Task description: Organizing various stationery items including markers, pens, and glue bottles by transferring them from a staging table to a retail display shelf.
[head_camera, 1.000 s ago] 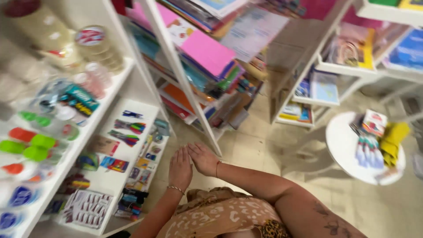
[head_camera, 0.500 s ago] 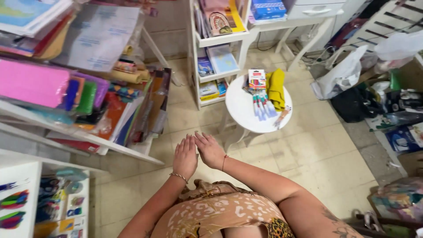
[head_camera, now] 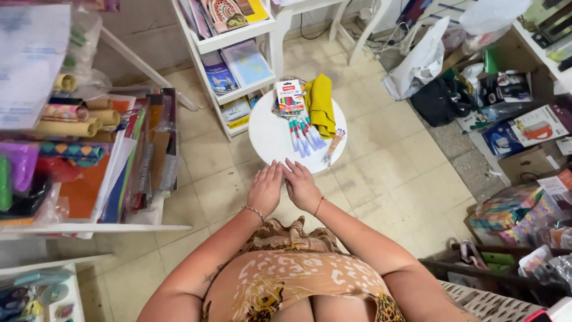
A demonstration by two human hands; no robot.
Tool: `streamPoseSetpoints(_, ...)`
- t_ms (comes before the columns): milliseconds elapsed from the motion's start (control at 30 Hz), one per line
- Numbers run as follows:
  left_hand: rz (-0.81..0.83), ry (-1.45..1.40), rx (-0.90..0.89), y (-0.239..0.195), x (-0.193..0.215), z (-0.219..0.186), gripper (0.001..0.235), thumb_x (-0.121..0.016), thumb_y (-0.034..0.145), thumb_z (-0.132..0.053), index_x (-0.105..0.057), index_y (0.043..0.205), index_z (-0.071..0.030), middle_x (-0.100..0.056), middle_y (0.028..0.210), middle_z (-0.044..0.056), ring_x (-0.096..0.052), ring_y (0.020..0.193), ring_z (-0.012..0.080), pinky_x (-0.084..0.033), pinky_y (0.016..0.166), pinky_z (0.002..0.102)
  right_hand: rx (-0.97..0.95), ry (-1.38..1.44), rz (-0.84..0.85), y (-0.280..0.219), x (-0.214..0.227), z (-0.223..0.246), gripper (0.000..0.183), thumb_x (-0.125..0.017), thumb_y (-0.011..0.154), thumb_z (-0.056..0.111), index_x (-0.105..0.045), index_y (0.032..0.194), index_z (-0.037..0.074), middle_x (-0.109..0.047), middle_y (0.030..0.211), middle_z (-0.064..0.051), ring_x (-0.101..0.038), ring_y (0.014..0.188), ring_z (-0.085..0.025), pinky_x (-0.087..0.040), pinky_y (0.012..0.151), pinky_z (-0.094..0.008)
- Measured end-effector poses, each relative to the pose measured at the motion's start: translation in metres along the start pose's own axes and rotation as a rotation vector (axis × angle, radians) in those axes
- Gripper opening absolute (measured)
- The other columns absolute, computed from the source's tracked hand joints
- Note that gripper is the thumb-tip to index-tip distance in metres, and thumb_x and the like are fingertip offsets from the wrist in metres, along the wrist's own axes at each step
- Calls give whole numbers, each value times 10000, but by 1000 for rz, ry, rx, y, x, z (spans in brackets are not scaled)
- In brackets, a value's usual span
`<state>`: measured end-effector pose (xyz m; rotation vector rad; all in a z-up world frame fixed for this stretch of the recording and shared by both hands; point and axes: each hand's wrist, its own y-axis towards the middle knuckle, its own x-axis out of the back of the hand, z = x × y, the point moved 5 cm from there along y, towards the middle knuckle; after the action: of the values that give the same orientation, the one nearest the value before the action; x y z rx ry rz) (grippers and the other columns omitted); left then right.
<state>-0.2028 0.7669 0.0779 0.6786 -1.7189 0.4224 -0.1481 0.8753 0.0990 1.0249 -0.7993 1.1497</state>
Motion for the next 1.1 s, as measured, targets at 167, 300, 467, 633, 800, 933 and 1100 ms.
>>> streamPoseSetpoints(167,90,-33,-65,62,-8,3,596,-397,976,-116,-336,1569,-88,-398,1601,136,-410,1449,329,-359,1167,508,-65,23,-21,30,-2,-50,510,-607,939,115,-571,1448,111,-539,1503,-144,-538,1321,-441,-431,1116,-504)
streamPoseSetpoints(300,112,-61,-99,131,-15,18,594,-378,977,-104,-334,1569,-95,-398,1604,130,-404,1457,329,-356,1175,515,-92,45,-59,79,-10,-94,494,-607,940,103,-587,1433,92,-575,1456,-162,-565,1290,-438,-457,1089,-514)
streamPoseSetpoints(467,158,-126,-40,197,-47,60,598,-433,966,-106,-337,1552,-44,-417,1580,181,-425,1444,355,-354,1192,488,-238,132,-42,119,-46,-158,472,-569,979,167,-584,1444,94,-583,1449,-156,-586,1302,-386,-444,1119,-465)
streamPoseSetpoints(633,244,-464,221,256,-85,99,688,-541,946,-133,-278,1565,12,-384,1581,247,-415,1452,393,-349,1220,470,-369,255,6,152,-70,-214,519,-616,966,213,-564,1460,64,-548,1490,-191,-557,1344,-389,-431,1152,-453)
streamPoseSetpoints(800,252,-628,412,280,-99,105,761,-600,937,-167,-244,1583,22,-351,1576,273,-402,1455,419,-360,1219,475,-476,372,64,186,-79,-234,632,-592,953,209,-447,1537,18,-436,1563,-263,-475,1402,-426,-375,1194,-491)
streamPoseSetpoints(933,252,-702,466,274,-31,70,722,-513,967,-136,-194,1582,66,-356,1556,321,-407,1434,468,-367,1207,499,-485,436,96,204,-51,-212,639,-587,953,129,-397,1542,-30,-400,1551,-336,-445,1404,-469,-362,1203,-506)
streamPoseSetpoints(1100,252,-764,585,273,-21,57,720,-503,976,-248,-222,1596,-16,-422,1541,292,-460,1401,441,-392,1186,487,-544,516,162,201,-62,-212,650,-579,992,148,-350,1587,24,-405,1570,-294,-428,1435,-428,-362,1206,-467)
